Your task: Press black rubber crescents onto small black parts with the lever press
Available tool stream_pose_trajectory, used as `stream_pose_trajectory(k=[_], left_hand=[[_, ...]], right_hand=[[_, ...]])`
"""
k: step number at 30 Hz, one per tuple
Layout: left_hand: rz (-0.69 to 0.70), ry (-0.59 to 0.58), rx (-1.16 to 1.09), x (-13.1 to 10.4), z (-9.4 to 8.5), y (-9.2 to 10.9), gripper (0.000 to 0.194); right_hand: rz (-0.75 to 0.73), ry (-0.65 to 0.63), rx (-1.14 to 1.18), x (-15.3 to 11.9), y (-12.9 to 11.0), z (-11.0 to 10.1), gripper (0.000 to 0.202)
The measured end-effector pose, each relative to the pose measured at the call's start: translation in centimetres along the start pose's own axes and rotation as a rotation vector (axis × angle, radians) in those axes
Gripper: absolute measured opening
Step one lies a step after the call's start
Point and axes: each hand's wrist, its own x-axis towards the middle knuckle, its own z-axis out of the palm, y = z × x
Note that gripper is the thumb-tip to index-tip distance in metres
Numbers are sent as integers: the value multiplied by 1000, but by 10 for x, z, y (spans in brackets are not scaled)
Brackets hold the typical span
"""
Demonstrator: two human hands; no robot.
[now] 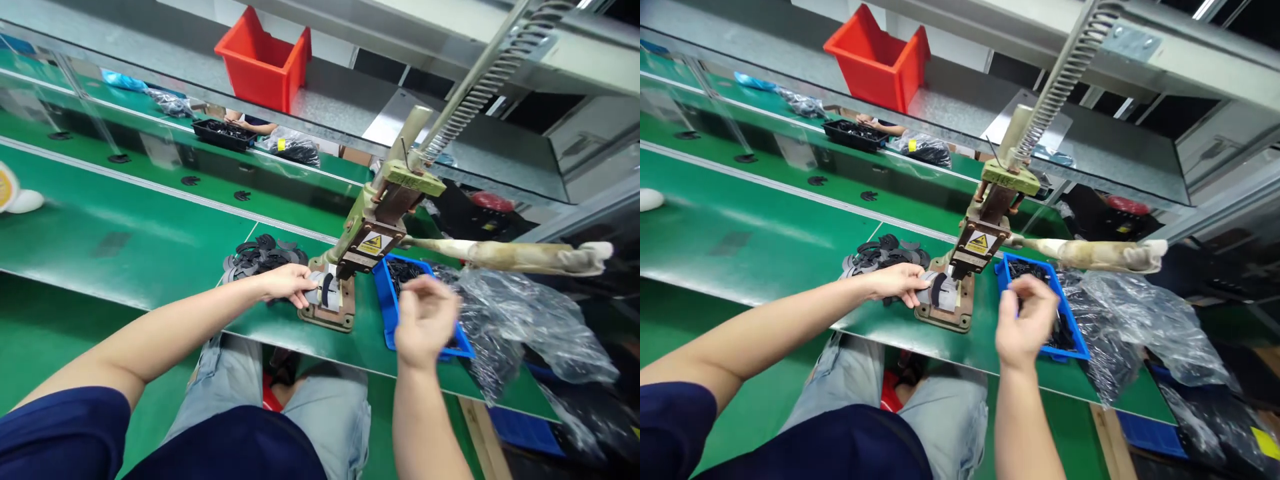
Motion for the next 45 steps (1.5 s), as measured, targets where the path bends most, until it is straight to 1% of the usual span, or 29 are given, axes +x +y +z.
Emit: stream_pose_trajectory(k=[1, 2, 3, 4, 5, 6, 8, 9, 10, 13, 14, 15, 16, 18, 20, 22, 25, 27, 28, 29, 31, 32, 33, 34, 36, 37, 38, 41, 45], left_hand=[[9, -28, -8, -10, 0, 1, 56], [13, -54, -15, -20, 1, 1, 57], [16, -77, -20, -28, 3, 2, 58], [16, -98, -21, -34, 5, 2, 58], [13, -119, -17, -39, 9, 1, 58], [10, -137, -7, -43, 12, 1, 58], [-2, -165, 26, -49, 19, 0, 57], [5, -156, 46, -51, 23, 0, 56], [36, -116, 73, -55, 27, 0, 54], [249, 139, 234, -65, 39, 4, 44], [314, 203, 308, -67, 43, 6, 40], [353, 229, 383, -69, 47, 6, 37], [364, 218, 450, -69, 50, 7, 37], [345, 154, 531, -66, 54, 5, 44], [318, 106, 536, -59, 56, 1, 52], [285, 58, 499, -53, 56, 0, 56], [254, 13, 466, -57, 60, 9, 55], [293, -29, 449, -66, 64, 22, 49], [332, -34, 431, -70, 65, 28, 44], [381, -7, 404, -74, 66, 34, 39], [454, 109, 331, -75, 67, 39, 32], [451, 147, 294, -74, 67, 38, 32], [419, 142, 265, -71, 67, 35, 33], [364, 88, 248, -68, 67, 30, 35], [240, -62, 241, -62, 69, 17, 40], [199, -107, 245, -60, 71, 11, 43], [177, -125, 252, -59, 73, 5, 45], [164, -111, 266, -60, 78, -4, 48], [157, -91, 259, -62, 78, -3, 51]], right_hand=[[93, -167, -24, -22, 7, 2, 35], [144, -329, -33, -42, 12, 5, 36], [173, -449, -35, -60, 13, 9, 35], [188, -538, -29, -73, 12, 13, 33], [185, -585, -22, -82, 10, 16, 29], [176, -601, -16, -88, 7, 19, 23], [153, -599, -11, -92, 0, 23, 15], [137, -595, -12, -92, -3, 23, 12], [119, -591, -13, -91, -4, 23, 11], [62, -587, -24, -91, -6, 18, 11], [46, -589, -28, -92, -5, 16, 11], [30, -592, -30, -94, -5, 15, 12], [17, -594, -31, -95, -5, 14, 13], [-3, -597, -28, -98, -6, 12, 15], [-8, -590, -24, -101, -8, 11, 16], [4, -578, -17, -104, -8, 10, 16], [58, -545, 2, -109, -5, 9, 14], [117, -491, 21, -112, 1, 7, 12], [150, -455, 34, -114, 4, 5, 12], [181, -416, 53, -115, 6, 4, 12], [237, -347, 102, -119, 9, 2, 13], [259, -319, 129, -121, 10, 2, 14], [280, -295, 154, -122, 9, 2, 14], [299, -276, 175, -124, 7, 3, 15], [335, -247, 204, -126, 2, 7, 17], [352, -236, 211, -127, 0, 9, 19], [367, -226, 215, -128, -3, 11, 21], [398, -203, 220, -128, -8, 17, 26], [416, -202, 231, -126, -14, 20, 29]])
